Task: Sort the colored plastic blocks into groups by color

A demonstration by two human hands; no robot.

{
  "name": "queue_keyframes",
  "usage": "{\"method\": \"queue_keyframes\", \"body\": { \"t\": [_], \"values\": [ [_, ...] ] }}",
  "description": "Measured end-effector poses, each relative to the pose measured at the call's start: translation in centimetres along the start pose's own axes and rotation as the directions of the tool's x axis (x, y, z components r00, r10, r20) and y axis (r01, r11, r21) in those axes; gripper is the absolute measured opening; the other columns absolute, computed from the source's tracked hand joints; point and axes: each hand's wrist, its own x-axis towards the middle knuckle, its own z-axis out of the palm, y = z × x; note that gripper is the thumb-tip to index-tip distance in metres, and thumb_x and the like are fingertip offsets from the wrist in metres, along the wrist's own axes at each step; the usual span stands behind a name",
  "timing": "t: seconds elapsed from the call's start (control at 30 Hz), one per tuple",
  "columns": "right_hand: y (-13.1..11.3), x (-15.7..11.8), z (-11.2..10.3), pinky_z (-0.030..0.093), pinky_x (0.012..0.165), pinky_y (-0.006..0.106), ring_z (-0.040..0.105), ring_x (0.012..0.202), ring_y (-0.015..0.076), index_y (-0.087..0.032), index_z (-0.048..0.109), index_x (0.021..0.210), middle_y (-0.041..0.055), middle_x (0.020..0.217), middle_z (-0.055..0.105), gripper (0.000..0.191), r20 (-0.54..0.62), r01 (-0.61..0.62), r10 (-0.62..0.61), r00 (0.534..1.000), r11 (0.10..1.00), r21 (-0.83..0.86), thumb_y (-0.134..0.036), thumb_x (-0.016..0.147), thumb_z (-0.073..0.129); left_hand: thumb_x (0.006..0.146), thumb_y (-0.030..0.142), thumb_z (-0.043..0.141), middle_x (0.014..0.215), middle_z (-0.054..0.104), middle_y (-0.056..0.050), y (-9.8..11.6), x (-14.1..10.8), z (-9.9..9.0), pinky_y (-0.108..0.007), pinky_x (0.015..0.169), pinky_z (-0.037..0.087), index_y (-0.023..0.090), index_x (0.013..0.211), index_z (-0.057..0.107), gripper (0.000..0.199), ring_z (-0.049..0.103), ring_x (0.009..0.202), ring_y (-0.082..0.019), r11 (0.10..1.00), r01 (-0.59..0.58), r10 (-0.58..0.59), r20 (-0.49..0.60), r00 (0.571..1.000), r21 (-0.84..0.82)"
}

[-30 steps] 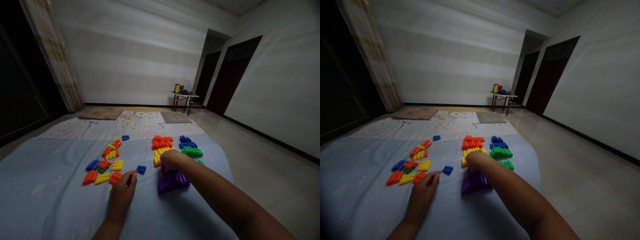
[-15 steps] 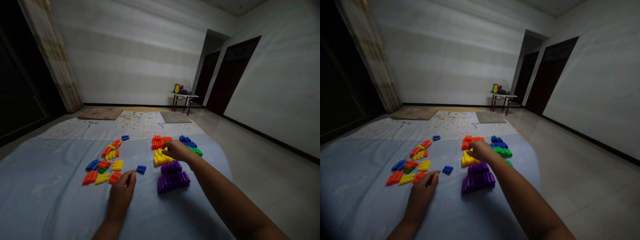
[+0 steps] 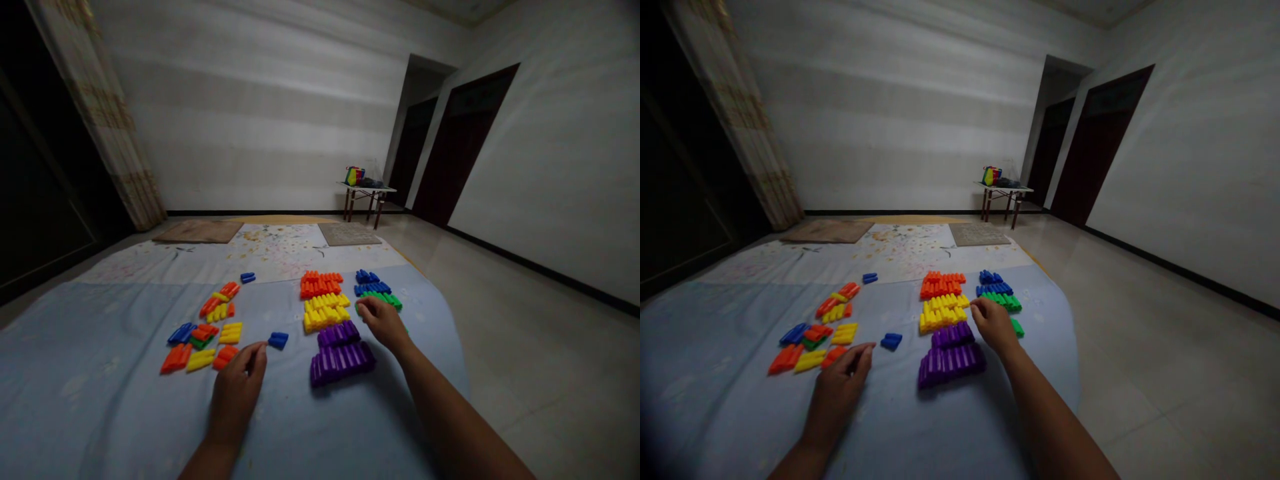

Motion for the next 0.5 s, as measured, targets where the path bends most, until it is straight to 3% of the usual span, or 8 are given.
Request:
{"method": "queue_keyframes", "body": {
  "t": [0.2, 0.3, 0.5],
  "values": [
    [1.3, -0.9, 1.1, 0.047, 0.069, 0.027, 0.062, 0.075, 0.018, -0.015, 0.06, 0.096, 0.0082, 0.085, 0.068, 0.035, -0.158, -0.007, 0.021, 0.987, 0.996, 0.09, -0.037, 0.087, 0.035, 0.082, 0.044, 0.042, 0.094, 0.067, -0.004, -0.4, 0.0, 0.0, -0.029, 0.075, 0.05, 0.021, 0.097, 0.063, 0.035, 0.062, 0.082, -0.017, 0.994, -0.014, 0.006, 0.079, 0.997, 0.105],
    [1.9, -1.2, 2.0, 0.047, 0.068, 0.027, 0.062, 0.073, 0.0175, -0.015, 0.062, 0.092, 0.008, 0.083, 0.067, 0.032, -0.215, 0.062, -0.036, 0.976, 0.991, 0.116, -0.036, 0.085, 0.039, 0.084, 0.042, 0.039, 0.097, 0.065, -0.004, -0.2, -0.2, 0.2, -0.029, 0.073, 0.049, 0.022, 0.106, 0.059, 0.036, 0.061, 0.081, -0.016, 0.979, -0.052, 0.026, 0.128, 0.991, 0.199],
    [2.3, -1.4, 2.4, 0.047, 0.065, 0.027, 0.06, 0.066, 0.016, -0.016, 0.064, 0.089, 0.0067, 0.08, 0.068, 0.029, -0.24, 0.178, -0.144, 0.96, 0.976, 0.125, -0.033, 0.084, 0.042, 0.086, 0.035, 0.034, 0.111, 0.059, -0.005, 1.7, -0.1, 0.8, -0.029, 0.085, 0.045, 0.021, 0.112, 0.056, 0.036, 0.057, 0.1, -0.017, 0.934, -0.092, 0.03, 0.18, 0.983, 0.345]
  ]
}}
